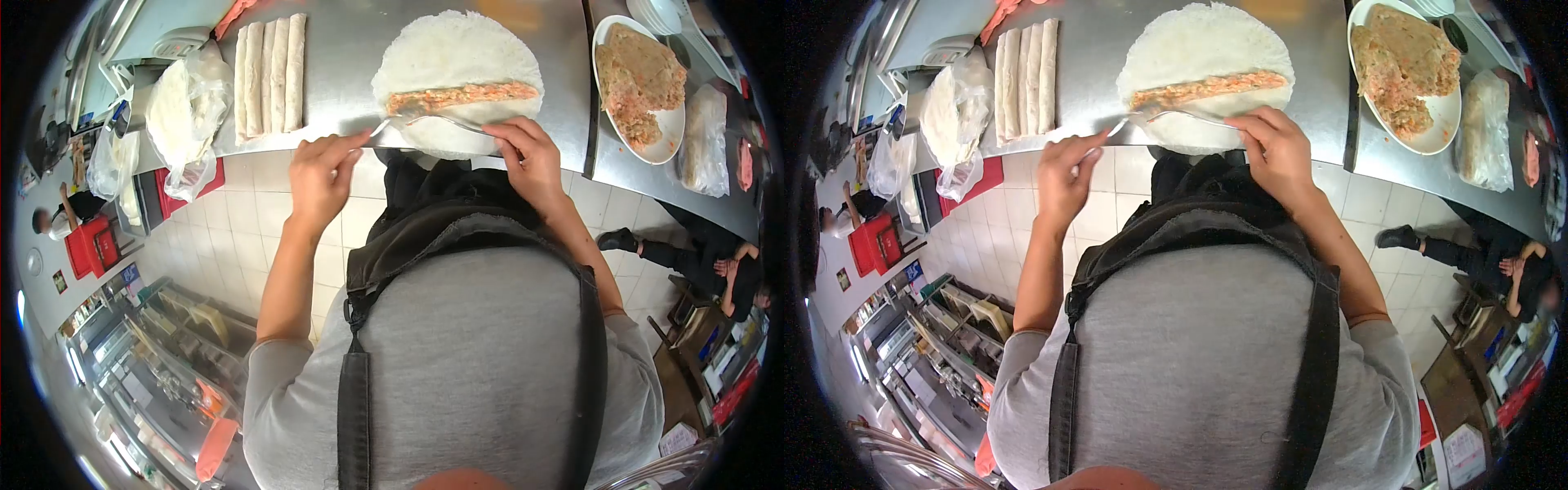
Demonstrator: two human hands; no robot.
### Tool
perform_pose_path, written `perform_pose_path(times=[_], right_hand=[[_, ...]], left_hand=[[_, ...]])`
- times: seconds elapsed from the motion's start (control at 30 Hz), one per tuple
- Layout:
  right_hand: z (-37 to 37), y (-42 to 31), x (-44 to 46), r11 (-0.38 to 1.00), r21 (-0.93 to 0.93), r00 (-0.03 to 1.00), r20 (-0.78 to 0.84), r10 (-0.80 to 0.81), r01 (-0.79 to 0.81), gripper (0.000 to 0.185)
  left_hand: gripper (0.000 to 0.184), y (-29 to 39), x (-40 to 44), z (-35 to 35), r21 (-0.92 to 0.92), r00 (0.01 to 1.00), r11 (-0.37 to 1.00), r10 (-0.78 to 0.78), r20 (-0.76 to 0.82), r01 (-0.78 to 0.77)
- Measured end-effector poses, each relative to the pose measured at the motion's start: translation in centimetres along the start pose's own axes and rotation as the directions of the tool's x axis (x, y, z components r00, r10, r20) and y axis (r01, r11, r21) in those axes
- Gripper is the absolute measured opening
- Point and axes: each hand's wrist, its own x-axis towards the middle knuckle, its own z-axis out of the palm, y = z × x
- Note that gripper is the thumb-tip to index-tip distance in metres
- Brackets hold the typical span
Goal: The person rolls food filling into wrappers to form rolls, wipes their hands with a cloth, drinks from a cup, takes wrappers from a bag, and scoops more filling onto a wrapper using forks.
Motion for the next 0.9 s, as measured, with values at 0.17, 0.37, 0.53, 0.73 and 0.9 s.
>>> perform_pose_path(times=[0.17,0.37,0.53,0.73,0.9], right_hand=[[0.8,-0.3,0.1,1.000,0.001,1.000,0.010,-0.006,0.006,0.023],[1.1,0.2,0.9,0.993,-0.099,0.995,-0.079,-0.066,0.058,0.022],[0.7,0.0,0.1,1.000,-0.024,1.000,-0.023,-0.020,0.019,0.022],[-1.3,0.9,0.2,0.999,-0.053,0.998,-0.067,-0.005,0.002,0.021],[-0.5,0.4,-0.1,1.000,-0.008,1.000,-0.029,-0.004,0.004,0.023]], left_hand=[[0.024,-0.9,0.8,1.3,-0.165,0.998,0.986,-0.046,-0.036,0.039],[0.025,-1.5,-0.5,2.1,-0.046,1.000,0.999,-0.023,0.013,0.023],[0.026,-0.8,0.0,2.4,-0.172,0.990,0.978,-0.132,-0.055,0.120],[0.029,-0.7,-0.1,3.1,-0.217,0.999,0.975,-0.041,0.034,0.047],[0.028,-1.9,-0.2,1.5,-0.343,0.977,0.917,-0.215,0.000,0.202]])
